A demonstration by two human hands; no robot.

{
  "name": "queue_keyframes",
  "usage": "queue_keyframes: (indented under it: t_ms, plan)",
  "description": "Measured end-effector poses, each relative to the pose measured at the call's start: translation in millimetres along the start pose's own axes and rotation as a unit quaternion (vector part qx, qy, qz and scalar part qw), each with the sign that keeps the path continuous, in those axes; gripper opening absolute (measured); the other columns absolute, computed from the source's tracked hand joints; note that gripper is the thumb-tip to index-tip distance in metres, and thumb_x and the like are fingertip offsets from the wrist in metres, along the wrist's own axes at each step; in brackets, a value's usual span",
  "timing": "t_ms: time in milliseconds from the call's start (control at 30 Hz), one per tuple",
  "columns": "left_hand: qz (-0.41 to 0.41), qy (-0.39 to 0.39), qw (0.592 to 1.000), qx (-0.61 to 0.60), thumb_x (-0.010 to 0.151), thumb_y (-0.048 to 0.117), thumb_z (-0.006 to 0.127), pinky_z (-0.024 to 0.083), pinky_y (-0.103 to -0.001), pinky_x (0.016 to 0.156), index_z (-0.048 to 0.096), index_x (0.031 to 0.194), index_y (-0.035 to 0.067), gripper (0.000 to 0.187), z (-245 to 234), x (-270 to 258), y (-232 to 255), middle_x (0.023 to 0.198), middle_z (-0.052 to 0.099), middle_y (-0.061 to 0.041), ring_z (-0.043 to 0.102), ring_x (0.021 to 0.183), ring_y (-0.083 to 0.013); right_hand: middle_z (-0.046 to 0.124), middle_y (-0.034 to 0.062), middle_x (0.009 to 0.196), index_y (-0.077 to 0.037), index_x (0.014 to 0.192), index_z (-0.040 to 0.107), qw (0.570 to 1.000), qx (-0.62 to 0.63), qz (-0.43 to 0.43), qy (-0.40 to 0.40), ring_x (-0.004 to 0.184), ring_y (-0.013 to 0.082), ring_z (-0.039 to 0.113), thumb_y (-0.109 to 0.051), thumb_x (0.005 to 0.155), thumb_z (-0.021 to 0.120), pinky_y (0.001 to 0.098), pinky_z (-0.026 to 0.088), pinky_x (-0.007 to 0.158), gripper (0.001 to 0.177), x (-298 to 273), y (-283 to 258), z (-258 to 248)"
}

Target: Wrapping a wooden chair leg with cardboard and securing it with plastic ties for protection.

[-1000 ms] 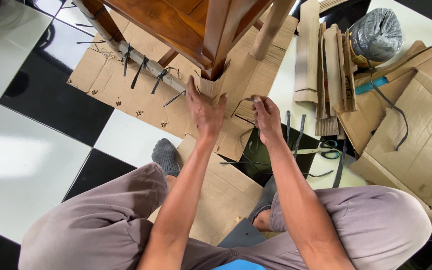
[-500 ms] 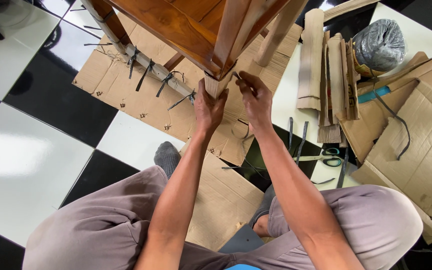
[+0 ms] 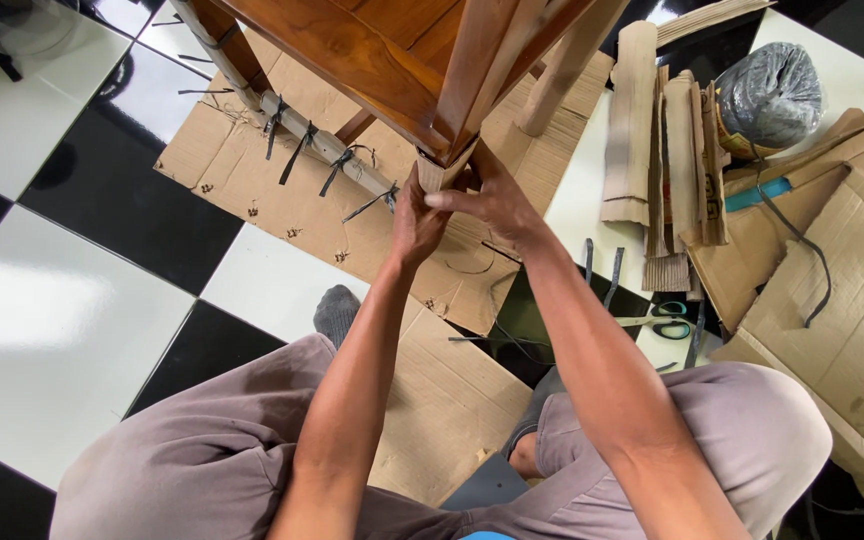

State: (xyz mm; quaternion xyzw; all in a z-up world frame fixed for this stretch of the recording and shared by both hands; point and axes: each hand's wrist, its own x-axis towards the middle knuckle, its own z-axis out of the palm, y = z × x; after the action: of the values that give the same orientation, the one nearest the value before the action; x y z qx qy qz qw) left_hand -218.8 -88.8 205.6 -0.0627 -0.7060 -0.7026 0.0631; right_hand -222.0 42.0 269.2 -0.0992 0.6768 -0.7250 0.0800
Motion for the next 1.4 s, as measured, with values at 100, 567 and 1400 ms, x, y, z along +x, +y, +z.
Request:
queue_keyframes:
  t_ms: [100, 567, 1400]
  plan:
    - [-0.106, -0.041, 0.993, 0.033, 0.083, 0.017, 0.074, 0.032, -0.061, 0.121, 0.03, 0.157, -0.003, 0.089, -5.8, -2.0, 46.6, 0.155, 0.043, -0.031, 0.037, 0.147, -0.0475, 0.064, 0.0091, 0.123, -0.006, 0.138, 0.057, 1.0, 0.023, 0.019, -0.002, 0.102, 0.0241, 0.066, -0.012, 0.075, 0.096, 0.0388, 0.058, 0.091, 0.074, 10.4, 2.0, 0.9]
    - [0.055, 0.205, 0.972, -0.103, 0.106, 0.027, 0.064, 0.051, -0.037, 0.095, 0.073, 0.127, 0.017, 0.024, -12.9, -11.8, -3.2, 0.126, 0.069, -0.011, 0.06, 0.118, -0.0245, 0.065, 0.0058, 0.122, -0.006, 0.136, 0.057, 0.999, 0.029, 0.001, 0.046, 0.103, 0.0205, 0.066, -0.016, 0.076, 0.097, 0.0359, 0.061, 0.088, 0.073, 3.7, -1.4, 15.3]
    - [0.091, 0.282, 0.947, -0.123, 0.097, 0.006, 0.074, 0.055, -0.034, 0.093, 0.068, 0.097, 0.004, 0.006, 26.7, -43.3, 31.2, 0.102, 0.071, -0.012, 0.068, 0.106, -0.0166, 0.067, 0.0118, 0.094, -0.011, 0.132, 0.069, 0.911, -0.285, -0.045, 0.294, 0.072, 0.0267, 0.069, -0.035, 0.095, 0.081, 0.0367, 0.057, 0.064, 0.045, -33.1, 18.1, 40.6]
